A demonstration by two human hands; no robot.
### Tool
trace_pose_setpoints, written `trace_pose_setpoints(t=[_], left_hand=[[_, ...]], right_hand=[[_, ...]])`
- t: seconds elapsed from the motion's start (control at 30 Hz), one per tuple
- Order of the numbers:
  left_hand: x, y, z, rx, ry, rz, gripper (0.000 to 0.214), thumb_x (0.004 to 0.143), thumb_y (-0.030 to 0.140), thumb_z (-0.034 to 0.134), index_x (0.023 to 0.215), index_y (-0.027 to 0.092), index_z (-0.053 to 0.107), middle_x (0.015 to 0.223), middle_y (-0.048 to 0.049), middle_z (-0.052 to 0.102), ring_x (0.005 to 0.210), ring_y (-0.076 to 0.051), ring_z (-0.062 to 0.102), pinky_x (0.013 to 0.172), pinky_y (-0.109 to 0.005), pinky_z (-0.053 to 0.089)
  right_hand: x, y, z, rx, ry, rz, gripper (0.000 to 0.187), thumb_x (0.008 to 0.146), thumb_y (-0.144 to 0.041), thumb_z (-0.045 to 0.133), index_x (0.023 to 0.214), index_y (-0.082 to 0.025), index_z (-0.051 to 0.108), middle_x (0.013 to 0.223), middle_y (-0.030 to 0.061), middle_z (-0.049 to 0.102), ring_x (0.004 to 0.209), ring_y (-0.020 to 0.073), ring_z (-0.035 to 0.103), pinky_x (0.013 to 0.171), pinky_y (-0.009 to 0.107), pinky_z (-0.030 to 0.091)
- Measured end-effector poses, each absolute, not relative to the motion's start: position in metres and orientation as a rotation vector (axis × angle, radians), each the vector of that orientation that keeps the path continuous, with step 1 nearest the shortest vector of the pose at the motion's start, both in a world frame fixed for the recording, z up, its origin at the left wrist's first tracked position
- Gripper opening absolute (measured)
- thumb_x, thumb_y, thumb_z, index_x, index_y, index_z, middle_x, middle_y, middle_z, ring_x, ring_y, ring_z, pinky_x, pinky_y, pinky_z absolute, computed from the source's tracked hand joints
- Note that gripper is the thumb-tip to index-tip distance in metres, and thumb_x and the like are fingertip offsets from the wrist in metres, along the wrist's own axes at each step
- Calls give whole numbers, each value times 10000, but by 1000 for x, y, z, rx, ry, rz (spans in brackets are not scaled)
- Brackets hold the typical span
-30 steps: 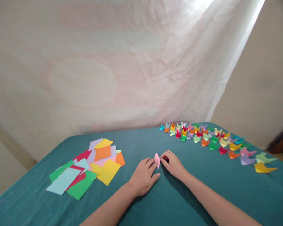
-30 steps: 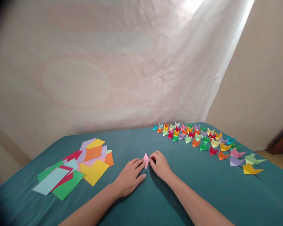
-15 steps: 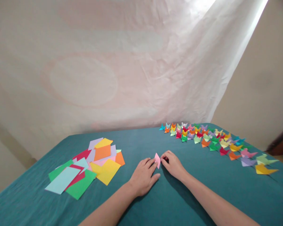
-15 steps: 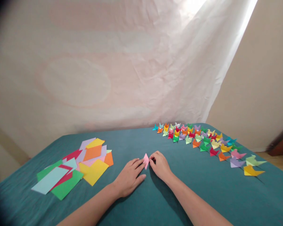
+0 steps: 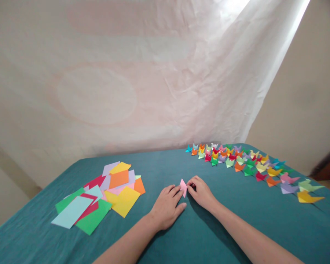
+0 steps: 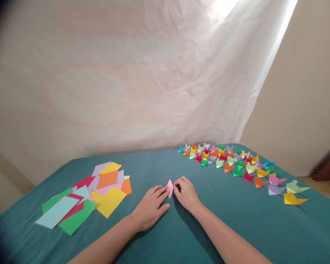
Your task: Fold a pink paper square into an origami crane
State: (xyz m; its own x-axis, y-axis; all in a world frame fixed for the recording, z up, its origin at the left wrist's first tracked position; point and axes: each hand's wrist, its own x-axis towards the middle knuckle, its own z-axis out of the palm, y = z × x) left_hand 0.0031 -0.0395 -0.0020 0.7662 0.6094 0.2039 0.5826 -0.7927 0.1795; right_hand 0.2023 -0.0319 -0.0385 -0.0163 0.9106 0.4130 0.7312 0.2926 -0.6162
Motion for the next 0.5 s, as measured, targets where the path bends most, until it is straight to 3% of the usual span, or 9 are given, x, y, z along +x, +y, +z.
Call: trace_pose_setpoints(t=[0.5], left_hand=[[3, -38, -2, 2839, 959, 402, 460, 930, 441, 310, 1319, 213, 402, 1368, -51, 424, 1249, -238, 353, 1048, -434, 281]], right_hand=[[197, -39, -32, -1501, -1797, 227, 102, 818, -262, 525, 838, -190, 595, 843, 34, 549, 740, 162, 529, 700, 294, 427]])
